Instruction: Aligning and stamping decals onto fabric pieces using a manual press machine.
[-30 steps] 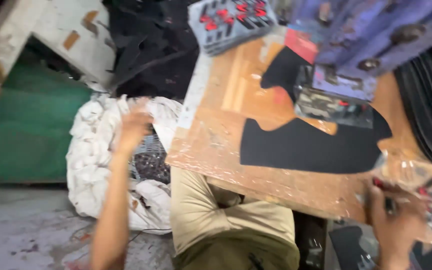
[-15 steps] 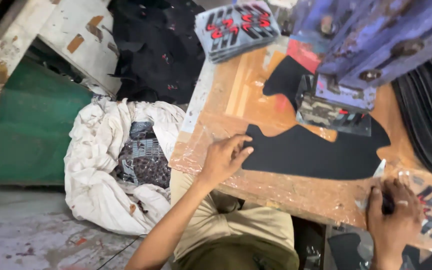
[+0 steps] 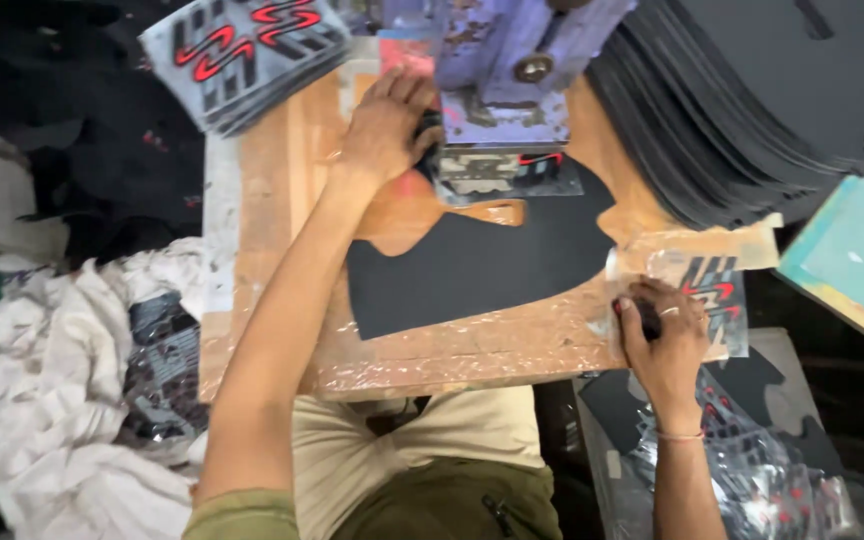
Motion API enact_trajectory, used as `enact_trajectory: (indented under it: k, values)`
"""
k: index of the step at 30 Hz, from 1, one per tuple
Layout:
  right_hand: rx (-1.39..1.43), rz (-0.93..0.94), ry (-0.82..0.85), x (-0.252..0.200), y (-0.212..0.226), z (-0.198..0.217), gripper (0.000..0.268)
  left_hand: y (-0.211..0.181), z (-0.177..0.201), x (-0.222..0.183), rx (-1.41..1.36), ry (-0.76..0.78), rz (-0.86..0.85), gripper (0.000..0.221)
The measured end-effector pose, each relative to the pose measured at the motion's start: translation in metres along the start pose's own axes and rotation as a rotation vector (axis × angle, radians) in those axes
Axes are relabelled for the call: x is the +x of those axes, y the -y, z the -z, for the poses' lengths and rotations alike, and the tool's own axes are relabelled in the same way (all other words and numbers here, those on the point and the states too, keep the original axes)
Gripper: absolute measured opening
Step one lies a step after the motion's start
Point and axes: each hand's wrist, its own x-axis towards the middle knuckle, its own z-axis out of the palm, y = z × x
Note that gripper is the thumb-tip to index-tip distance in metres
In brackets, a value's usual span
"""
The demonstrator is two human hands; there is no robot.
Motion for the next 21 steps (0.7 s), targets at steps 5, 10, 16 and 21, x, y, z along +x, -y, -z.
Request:
enact_trajectory:
  k: [5, 10, 16, 21]
  values:
    - [0.1, -0.077, 0.07, 0.006, -0.006, 0.03, 0.03, 0.026, -0.061, 0.023, 0.018, 0.456, 0.036, 0.032]
    - [0.052, 0.062, -0.288, 0.109, -0.009, 0.078, 0.029, 0.013, -0.032, 0.034, -0.101, 0.39, 0.084, 0.038]
    - [-0.092, 0.238, -0.069, 0.209, -0.059, 0.058, 0.035, -0.012, 0.092, -0.028, -0.109, 0.459, 0.275, 0.048]
    - [-0.146, 0.281, -0.147, 0.208, -0.101, 0.029, 0.02, -0.034, 0.199, -0.153, 0.148, 0.518, 0.685, 0.051]
